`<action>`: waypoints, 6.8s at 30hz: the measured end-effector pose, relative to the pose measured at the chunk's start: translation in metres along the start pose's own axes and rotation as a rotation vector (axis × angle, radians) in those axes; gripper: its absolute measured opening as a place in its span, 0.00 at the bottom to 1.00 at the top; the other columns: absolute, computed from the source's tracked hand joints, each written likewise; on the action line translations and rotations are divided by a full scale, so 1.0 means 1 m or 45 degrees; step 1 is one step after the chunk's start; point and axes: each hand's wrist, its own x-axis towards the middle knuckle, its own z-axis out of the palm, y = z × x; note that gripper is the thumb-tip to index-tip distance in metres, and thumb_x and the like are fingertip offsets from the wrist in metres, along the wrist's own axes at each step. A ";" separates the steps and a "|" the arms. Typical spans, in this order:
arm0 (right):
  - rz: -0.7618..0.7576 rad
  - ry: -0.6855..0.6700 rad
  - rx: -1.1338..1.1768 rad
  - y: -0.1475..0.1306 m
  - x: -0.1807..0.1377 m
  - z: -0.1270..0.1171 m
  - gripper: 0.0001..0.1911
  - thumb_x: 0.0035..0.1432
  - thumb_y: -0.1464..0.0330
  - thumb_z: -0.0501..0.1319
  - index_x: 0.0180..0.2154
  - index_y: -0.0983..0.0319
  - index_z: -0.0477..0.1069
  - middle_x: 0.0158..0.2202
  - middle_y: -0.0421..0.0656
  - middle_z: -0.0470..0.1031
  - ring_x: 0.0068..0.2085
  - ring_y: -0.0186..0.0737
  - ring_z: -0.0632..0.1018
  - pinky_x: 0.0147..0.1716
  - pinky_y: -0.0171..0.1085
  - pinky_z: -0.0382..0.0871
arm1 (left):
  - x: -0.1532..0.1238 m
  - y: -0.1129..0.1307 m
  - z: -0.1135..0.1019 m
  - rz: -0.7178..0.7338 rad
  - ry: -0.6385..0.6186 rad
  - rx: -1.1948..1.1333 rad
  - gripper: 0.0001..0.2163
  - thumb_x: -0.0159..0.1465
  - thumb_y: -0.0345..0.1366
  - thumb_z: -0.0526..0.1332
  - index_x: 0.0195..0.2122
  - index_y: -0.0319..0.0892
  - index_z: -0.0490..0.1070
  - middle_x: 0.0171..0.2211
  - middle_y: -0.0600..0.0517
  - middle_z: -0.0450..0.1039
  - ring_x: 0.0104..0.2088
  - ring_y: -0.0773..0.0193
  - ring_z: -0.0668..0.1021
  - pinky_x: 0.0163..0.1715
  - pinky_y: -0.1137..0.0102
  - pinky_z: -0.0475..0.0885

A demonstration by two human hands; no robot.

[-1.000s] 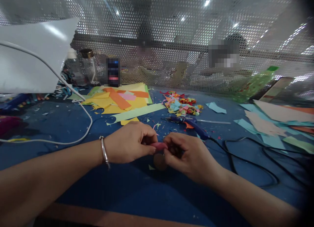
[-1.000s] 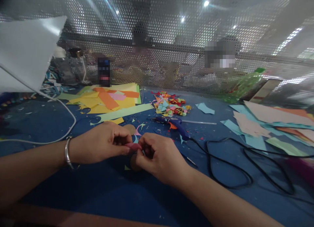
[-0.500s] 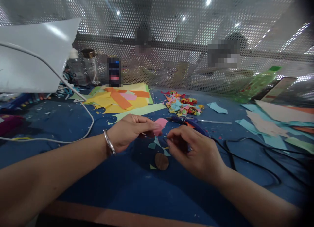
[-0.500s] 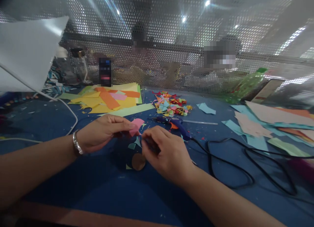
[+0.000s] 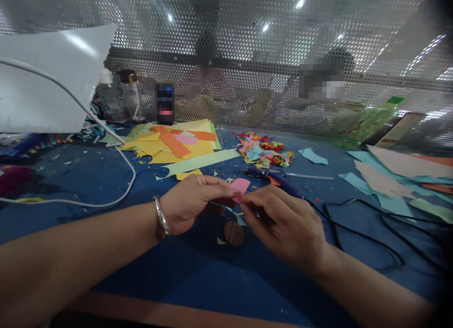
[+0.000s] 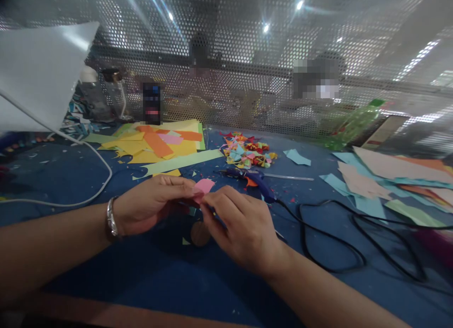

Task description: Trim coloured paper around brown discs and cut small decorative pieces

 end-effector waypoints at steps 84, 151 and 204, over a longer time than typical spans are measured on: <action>0.736 -0.119 0.492 -0.006 0.006 -0.002 0.07 0.61 0.68 0.59 0.31 0.61 0.70 0.23 0.37 0.70 0.23 0.32 0.70 0.23 0.30 0.64 | -0.001 -0.003 0.007 0.227 -0.003 0.174 0.03 0.54 0.26 0.64 0.24 0.36 0.75 0.23 0.53 0.77 0.27 0.69 0.79 0.32 0.74 0.74; 0.764 -0.303 0.659 -0.006 0.009 -0.008 0.10 0.61 0.67 0.56 0.27 0.61 0.68 0.21 0.36 0.64 0.21 0.31 0.66 0.21 0.31 0.61 | -0.003 0.000 -0.008 0.442 -0.314 0.857 0.14 0.63 0.45 0.63 0.28 0.39 0.70 0.25 0.53 0.73 0.26 0.69 0.74 0.28 0.75 0.69; 0.610 -0.327 0.327 0.012 0.003 -0.020 0.04 0.60 0.69 0.59 0.31 0.60 0.67 0.33 0.42 0.72 0.26 0.32 0.69 0.26 0.34 0.66 | 0.017 0.002 -0.018 0.304 -0.091 0.244 0.11 0.63 0.40 0.65 0.33 0.38 0.69 0.33 0.51 0.77 0.33 0.66 0.80 0.32 0.73 0.69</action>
